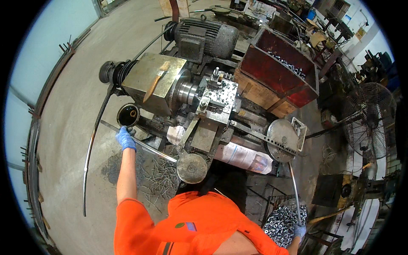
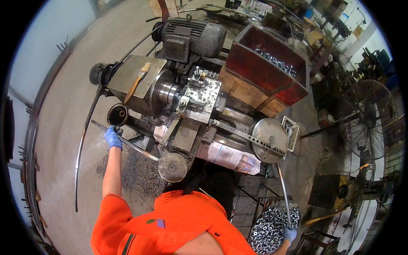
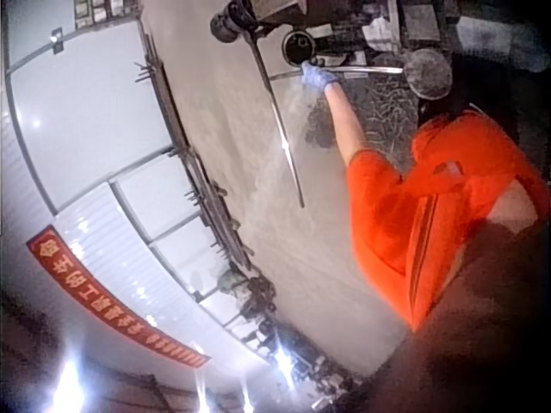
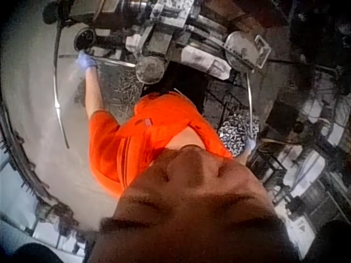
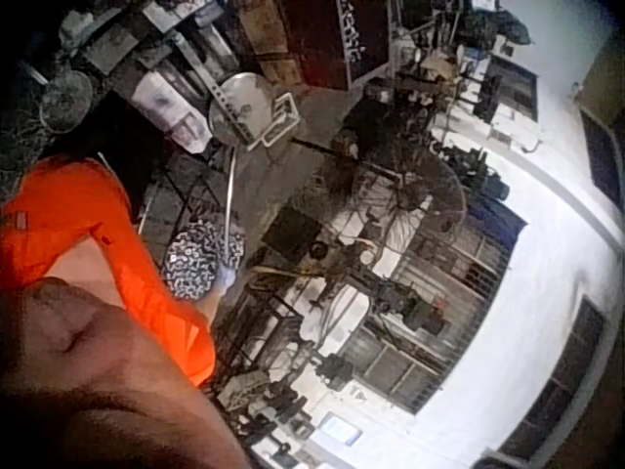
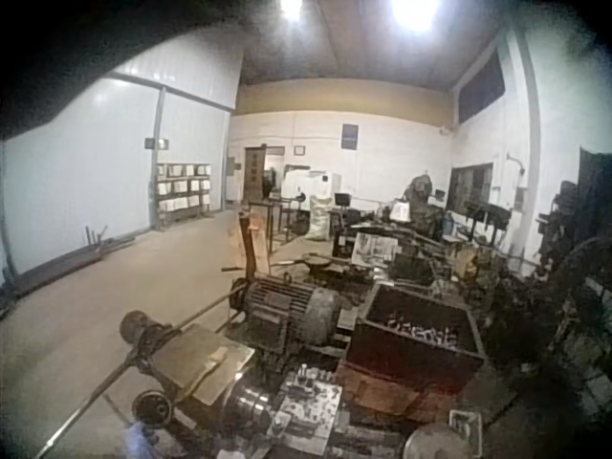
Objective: The person inserts metal components into a machine, operates a lever to process them, and then removes the finished parts and places them into a bin.
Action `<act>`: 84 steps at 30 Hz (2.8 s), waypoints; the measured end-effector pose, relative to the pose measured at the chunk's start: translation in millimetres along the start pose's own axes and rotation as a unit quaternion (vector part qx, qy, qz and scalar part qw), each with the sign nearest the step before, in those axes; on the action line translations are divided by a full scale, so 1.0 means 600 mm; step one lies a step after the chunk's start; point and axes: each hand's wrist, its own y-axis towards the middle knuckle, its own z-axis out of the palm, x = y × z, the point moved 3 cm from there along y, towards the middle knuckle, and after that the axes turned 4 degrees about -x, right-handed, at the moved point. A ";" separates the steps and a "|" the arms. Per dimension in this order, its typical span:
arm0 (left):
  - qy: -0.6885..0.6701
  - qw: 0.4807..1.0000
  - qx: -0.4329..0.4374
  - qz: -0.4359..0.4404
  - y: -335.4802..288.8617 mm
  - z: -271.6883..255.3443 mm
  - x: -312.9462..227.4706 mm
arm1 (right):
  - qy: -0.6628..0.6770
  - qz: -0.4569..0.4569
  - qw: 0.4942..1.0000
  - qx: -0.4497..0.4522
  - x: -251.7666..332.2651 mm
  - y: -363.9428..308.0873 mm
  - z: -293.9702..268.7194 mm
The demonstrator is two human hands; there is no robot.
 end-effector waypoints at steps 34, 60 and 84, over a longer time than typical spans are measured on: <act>0.001 1.000 -0.005 -0.025 0.010 -0.001 0.007 | -0.011 -0.023 1.000 -0.007 -0.035 0.001 0.038; -0.029 0.998 0.031 -0.053 0.014 -0.002 0.010 | -0.006 0.054 0.998 0.024 0.012 -0.045 -0.002; -0.083 0.989 0.076 -0.095 0.024 -0.010 0.019 | -0.022 0.091 0.994 0.049 -0.001 -0.053 0.017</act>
